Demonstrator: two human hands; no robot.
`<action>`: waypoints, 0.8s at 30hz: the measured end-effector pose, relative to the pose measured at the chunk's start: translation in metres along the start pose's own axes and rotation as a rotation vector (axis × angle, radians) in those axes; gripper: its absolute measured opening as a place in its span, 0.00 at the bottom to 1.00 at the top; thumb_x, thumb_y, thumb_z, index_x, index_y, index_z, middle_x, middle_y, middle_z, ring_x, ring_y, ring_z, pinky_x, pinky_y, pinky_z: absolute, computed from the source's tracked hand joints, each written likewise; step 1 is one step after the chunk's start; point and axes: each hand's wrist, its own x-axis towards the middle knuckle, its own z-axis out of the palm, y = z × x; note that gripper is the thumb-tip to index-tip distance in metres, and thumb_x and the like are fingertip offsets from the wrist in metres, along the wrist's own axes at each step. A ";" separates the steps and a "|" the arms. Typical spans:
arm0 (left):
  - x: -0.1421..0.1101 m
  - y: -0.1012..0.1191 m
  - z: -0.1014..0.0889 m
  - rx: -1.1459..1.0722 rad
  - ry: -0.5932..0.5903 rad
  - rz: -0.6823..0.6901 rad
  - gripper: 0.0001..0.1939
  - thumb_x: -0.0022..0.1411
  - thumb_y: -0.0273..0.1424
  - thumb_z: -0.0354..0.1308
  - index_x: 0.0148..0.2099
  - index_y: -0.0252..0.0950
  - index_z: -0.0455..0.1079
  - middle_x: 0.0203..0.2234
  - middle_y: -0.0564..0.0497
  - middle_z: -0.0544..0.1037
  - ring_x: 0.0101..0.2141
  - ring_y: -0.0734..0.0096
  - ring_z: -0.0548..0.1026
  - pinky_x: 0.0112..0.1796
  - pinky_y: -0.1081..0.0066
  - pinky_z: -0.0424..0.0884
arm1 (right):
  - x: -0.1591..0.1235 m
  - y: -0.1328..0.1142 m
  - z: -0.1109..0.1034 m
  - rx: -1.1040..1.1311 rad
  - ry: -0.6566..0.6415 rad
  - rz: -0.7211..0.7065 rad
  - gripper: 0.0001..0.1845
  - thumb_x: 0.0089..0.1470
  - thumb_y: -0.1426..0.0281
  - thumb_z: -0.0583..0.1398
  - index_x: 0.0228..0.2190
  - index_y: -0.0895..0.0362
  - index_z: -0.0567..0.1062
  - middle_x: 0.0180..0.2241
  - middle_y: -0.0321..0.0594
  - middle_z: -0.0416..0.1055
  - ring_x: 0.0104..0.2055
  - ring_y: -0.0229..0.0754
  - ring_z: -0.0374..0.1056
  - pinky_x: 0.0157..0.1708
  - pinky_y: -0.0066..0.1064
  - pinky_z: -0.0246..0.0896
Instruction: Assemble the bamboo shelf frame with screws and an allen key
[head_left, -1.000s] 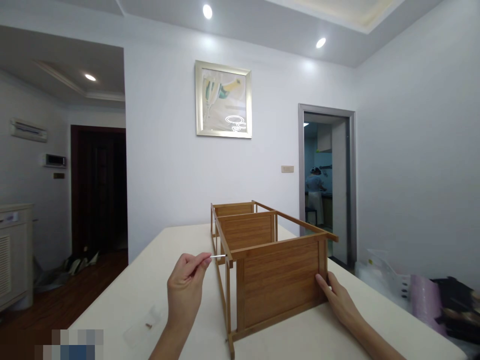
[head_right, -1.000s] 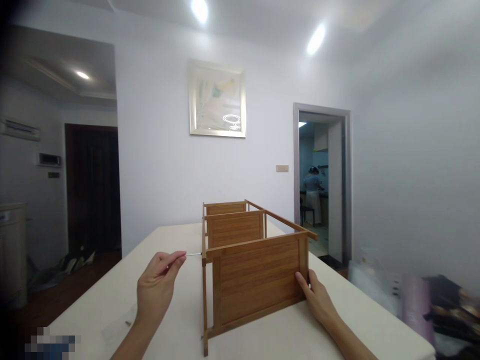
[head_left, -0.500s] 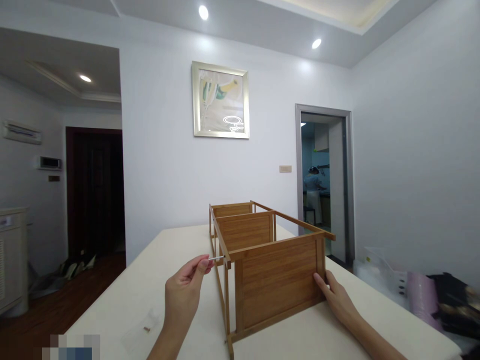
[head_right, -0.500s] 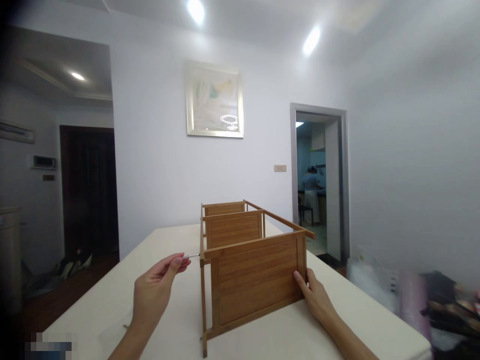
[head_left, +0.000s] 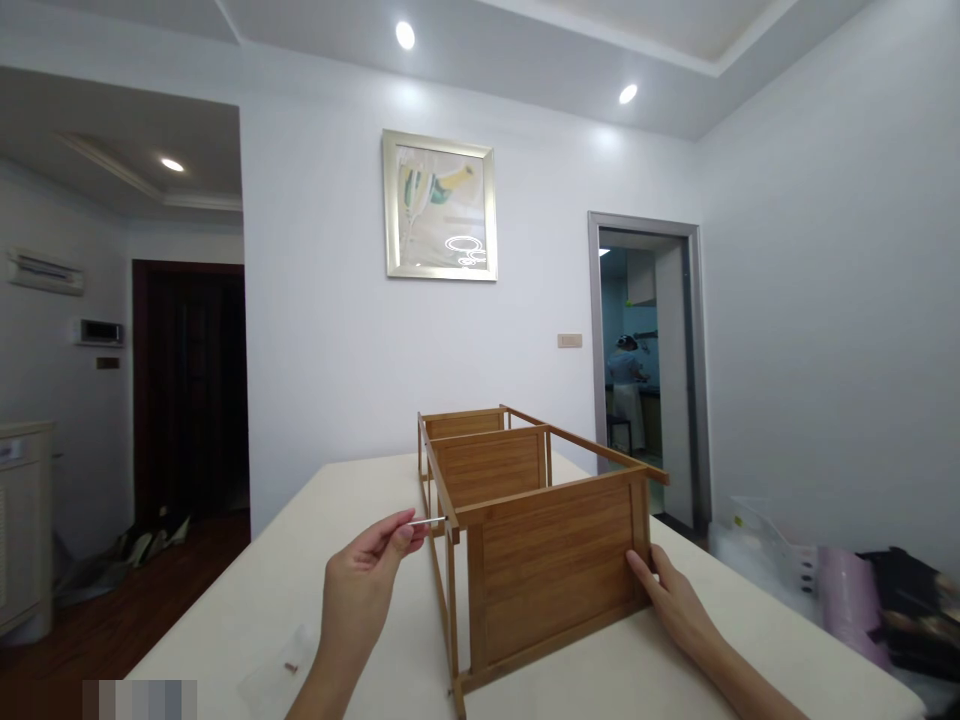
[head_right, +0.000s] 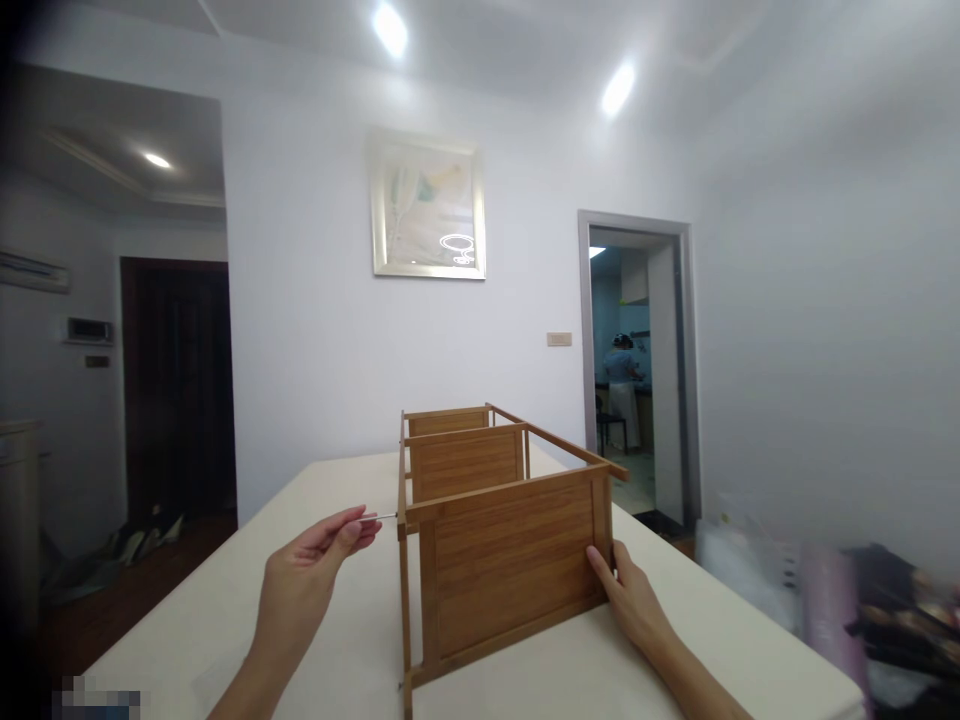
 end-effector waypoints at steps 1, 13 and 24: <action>0.002 0.000 -0.002 0.006 -0.024 -0.004 0.23 0.51 0.46 0.67 0.42 0.33 0.79 0.33 0.45 0.84 0.36 0.58 0.83 0.43 0.59 0.81 | 0.000 0.000 0.000 0.002 -0.002 -0.002 0.24 0.54 0.44 0.53 0.35 0.51 0.69 0.35 0.40 0.78 0.39 0.52 0.73 0.42 0.39 0.66; 0.006 0.006 -0.006 0.242 0.000 0.103 0.20 0.54 0.47 0.64 0.40 0.38 0.80 0.32 0.49 0.82 0.32 0.65 0.81 0.38 0.67 0.79 | 0.001 0.004 0.000 0.039 -0.004 -0.014 0.24 0.55 0.44 0.53 0.37 0.51 0.70 0.39 0.41 0.79 0.43 0.53 0.73 0.43 0.38 0.67; 0.006 0.003 -0.002 0.191 0.017 0.024 0.22 0.52 0.50 0.64 0.37 0.36 0.78 0.24 0.50 0.80 0.28 0.68 0.77 0.33 0.71 0.75 | -0.001 0.001 0.000 0.040 -0.019 -0.016 0.25 0.55 0.44 0.53 0.37 0.52 0.69 0.38 0.42 0.78 0.41 0.53 0.73 0.44 0.41 0.66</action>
